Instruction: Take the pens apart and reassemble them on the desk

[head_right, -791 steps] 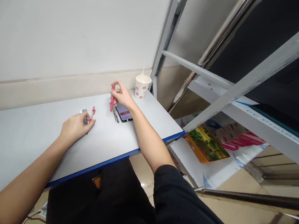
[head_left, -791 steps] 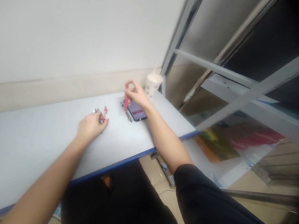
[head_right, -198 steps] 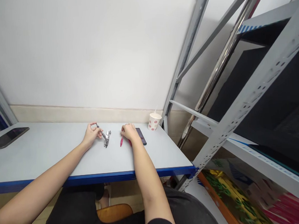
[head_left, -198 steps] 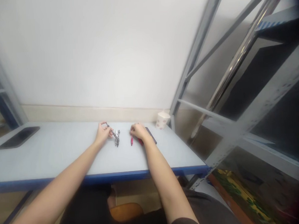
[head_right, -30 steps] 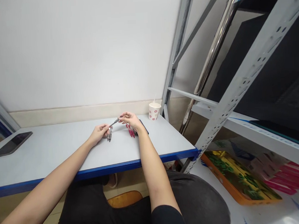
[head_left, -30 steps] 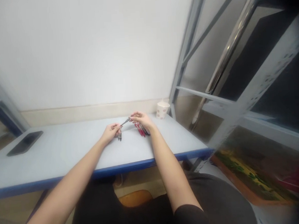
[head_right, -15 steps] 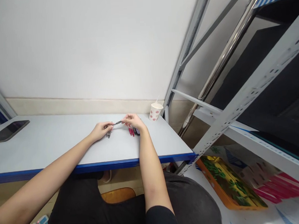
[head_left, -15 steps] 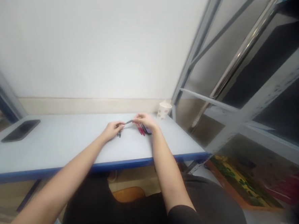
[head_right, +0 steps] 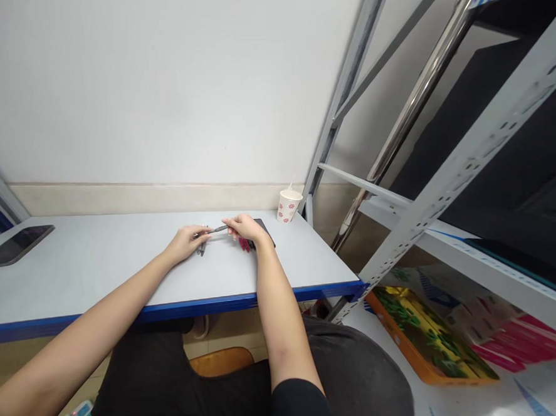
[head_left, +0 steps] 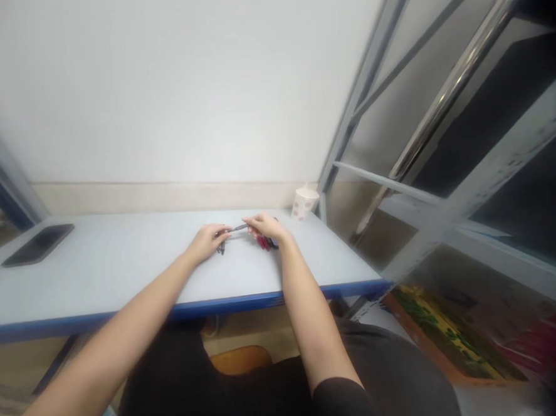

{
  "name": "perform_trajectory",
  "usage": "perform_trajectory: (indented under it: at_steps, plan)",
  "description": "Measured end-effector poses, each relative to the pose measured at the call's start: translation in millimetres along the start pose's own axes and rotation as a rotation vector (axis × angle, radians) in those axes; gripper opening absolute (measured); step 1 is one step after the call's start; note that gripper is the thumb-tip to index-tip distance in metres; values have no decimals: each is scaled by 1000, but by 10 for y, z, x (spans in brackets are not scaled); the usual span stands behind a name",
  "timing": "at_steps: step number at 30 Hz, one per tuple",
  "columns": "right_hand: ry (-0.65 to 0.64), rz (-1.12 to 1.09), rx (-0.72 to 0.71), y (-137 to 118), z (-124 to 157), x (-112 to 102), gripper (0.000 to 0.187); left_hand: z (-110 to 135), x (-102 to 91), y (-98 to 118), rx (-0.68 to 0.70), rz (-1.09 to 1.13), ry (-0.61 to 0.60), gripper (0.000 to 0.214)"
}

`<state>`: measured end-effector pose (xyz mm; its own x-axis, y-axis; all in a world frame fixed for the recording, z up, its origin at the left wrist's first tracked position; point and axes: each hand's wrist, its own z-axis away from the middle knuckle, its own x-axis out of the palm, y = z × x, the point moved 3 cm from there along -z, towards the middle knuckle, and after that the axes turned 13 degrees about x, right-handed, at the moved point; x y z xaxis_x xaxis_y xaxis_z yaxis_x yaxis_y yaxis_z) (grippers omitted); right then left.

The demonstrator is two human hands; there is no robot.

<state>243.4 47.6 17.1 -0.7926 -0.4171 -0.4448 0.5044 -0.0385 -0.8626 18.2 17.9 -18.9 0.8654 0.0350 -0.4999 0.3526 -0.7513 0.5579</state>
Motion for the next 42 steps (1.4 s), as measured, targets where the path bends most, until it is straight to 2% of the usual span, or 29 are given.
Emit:
perform_trajectory:
  at_steps: [5, 9, 11, 13, 16, 20, 23, 27, 32, 36, 42]
  plan:
    - [-4, 9, -101, -38, 20, -2, 34, -10, -14, 7, 8, -30, 17, 25]
    - [19, 91, -49, -20, -13, 9, 45, -8, -17, 3, 12, -31, 22, 24]
    - [-9, 105, -87, -30, -22, 29, 32, -7, -13, 0, 10, -36, 16, 24]
    - [-20, 115, -119, -42, -20, 47, 27, -9, -6, 3, 14, -42, 2, 23]
    - [19, 151, -81, -45, -9, 52, 39, -18, 5, 14, 30, -63, -28, 21]
    - [-14, 108, -132, -70, 13, 52, 32, -31, -1, 18, 43, -118, -30, 23]
    - [-26, 160, -116, -73, 10, 62, 28, -32, -7, 4, 49, -154, -39, 24]
    - [13, 216, -81, -90, 3, 85, 39, -26, -5, -11, 55, -177, -49, 23]
    - [-11, 171, -164, -130, 20, 99, 25, -26, 9, -11, 64, -181, -57, 26]
    - [-16, 214, -89, -115, 11, 100, 35, -30, 23, -8, 93, -191, -75, 22]
    - [-22, 202, -86, -131, 48, 95, 44, -18, 42, 39, 136, -243, -89, 21]
